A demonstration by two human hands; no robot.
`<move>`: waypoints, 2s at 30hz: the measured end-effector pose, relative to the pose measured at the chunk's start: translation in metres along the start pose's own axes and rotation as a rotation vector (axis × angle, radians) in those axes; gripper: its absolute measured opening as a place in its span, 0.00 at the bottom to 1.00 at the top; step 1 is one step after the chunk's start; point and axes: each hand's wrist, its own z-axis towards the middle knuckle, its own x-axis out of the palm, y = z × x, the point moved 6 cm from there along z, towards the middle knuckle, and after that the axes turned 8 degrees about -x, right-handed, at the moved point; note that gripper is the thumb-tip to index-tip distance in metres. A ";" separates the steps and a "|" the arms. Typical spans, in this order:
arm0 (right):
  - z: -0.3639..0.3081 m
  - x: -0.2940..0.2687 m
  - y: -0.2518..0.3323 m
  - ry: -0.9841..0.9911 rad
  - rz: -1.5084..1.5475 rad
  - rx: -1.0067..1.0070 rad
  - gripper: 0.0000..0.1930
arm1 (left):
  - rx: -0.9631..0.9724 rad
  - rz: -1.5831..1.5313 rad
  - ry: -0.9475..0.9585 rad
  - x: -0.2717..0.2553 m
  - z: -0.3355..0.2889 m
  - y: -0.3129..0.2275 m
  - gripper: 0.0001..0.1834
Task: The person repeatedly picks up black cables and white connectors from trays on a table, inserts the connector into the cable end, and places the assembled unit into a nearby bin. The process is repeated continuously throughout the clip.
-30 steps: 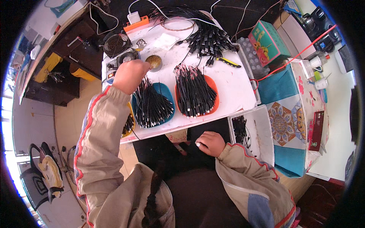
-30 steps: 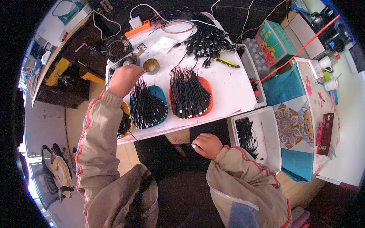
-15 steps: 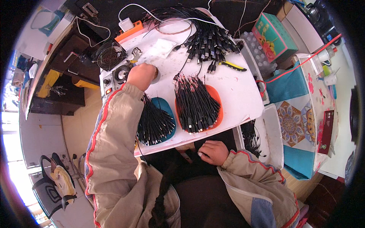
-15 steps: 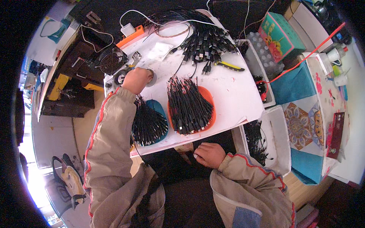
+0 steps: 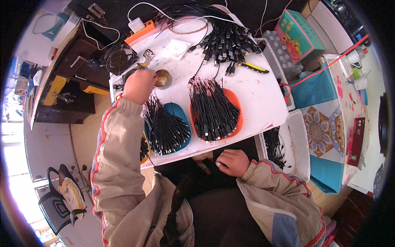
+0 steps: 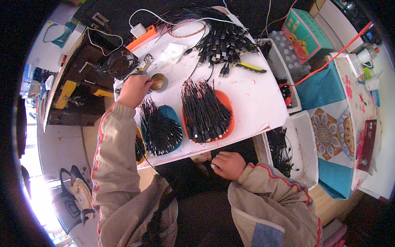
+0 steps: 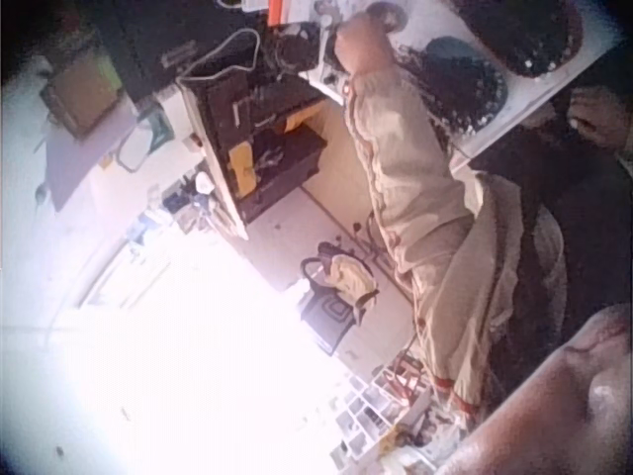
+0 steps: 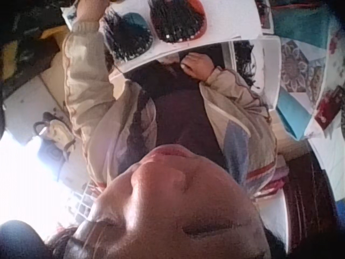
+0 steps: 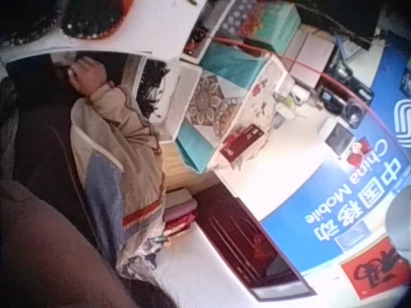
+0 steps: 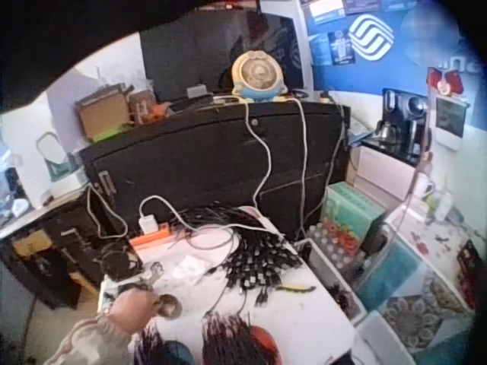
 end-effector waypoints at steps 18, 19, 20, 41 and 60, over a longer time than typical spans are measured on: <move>0.002 0.000 0.005 0.025 -0.053 0.004 0.05 | -0.078 -0.183 -0.154 -0.029 -0.039 0.088 0.07; 0.002 0.000 0.005 0.029 -0.056 0.007 0.05 | -0.088 -0.181 -0.141 -0.028 -0.036 0.089 0.07; 0.002 0.000 0.004 0.033 -0.058 0.010 0.05 | -0.107 -0.187 -0.121 -0.027 -0.033 0.091 0.06; 0.002 -0.002 0.002 -0.008 -0.016 -0.006 0.05 | -0.086 0.115 0.080 -0.015 0.002 0.092 0.07; 0.019 -0.018 0.066 -0.085 0.318 -0.039 0.16 | -0.117 -1.083 -0.192 -0.114 -0.210 -0.071 0.06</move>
